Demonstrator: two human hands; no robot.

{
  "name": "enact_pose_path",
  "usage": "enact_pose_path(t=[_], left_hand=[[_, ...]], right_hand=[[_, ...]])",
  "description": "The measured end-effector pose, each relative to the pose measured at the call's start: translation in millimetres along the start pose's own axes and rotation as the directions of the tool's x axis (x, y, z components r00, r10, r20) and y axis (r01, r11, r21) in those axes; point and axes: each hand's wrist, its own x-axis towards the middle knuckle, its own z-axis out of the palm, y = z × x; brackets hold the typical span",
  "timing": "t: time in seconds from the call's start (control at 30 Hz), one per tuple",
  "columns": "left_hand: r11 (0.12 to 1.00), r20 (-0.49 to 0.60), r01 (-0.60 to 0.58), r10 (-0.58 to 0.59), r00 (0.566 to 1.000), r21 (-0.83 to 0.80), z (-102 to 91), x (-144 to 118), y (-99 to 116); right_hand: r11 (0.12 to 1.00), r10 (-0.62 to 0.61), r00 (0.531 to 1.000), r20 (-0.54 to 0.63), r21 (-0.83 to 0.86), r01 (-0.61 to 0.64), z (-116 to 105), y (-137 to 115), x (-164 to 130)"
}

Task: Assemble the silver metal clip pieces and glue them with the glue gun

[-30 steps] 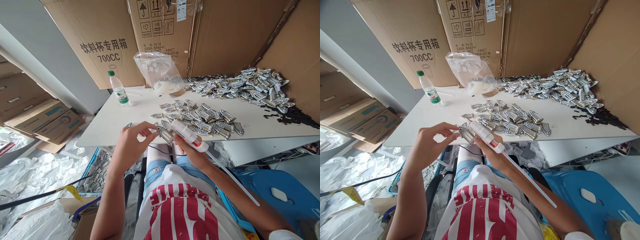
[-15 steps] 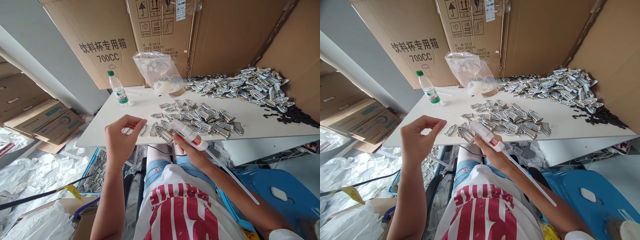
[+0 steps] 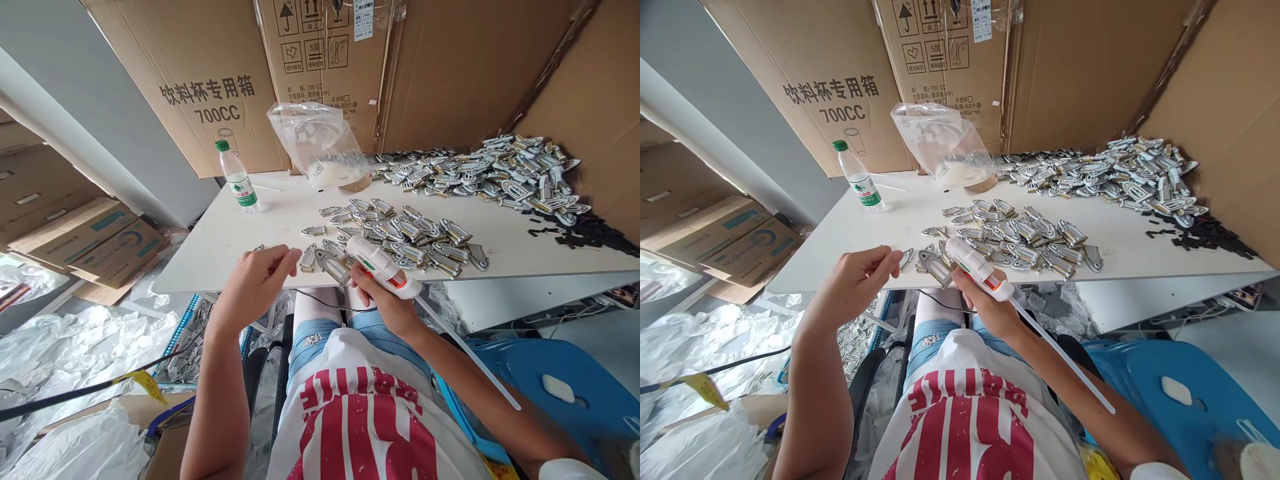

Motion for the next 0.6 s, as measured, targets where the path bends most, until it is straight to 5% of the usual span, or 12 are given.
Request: enact_pose_path(t=[0.23, 0.6], left_hand=[[0.952, 0.068, -0.04, 0.063, 0.996, -0.303, -4.7, 1.2, -6.2], [0.993, 0.08, -0.003, 0.012, 0.997, -0.117, -9.0, -0.1, -20.8]], right_hand=[[0.998, 0.013, 0.999, -0.039, 0.064, -0.011, 0.3, 1.7, 2.2], [0.997, 0.01, 0.999, -0.044, 0.079, -0.006, 0.1, 4.7, 3.4]])
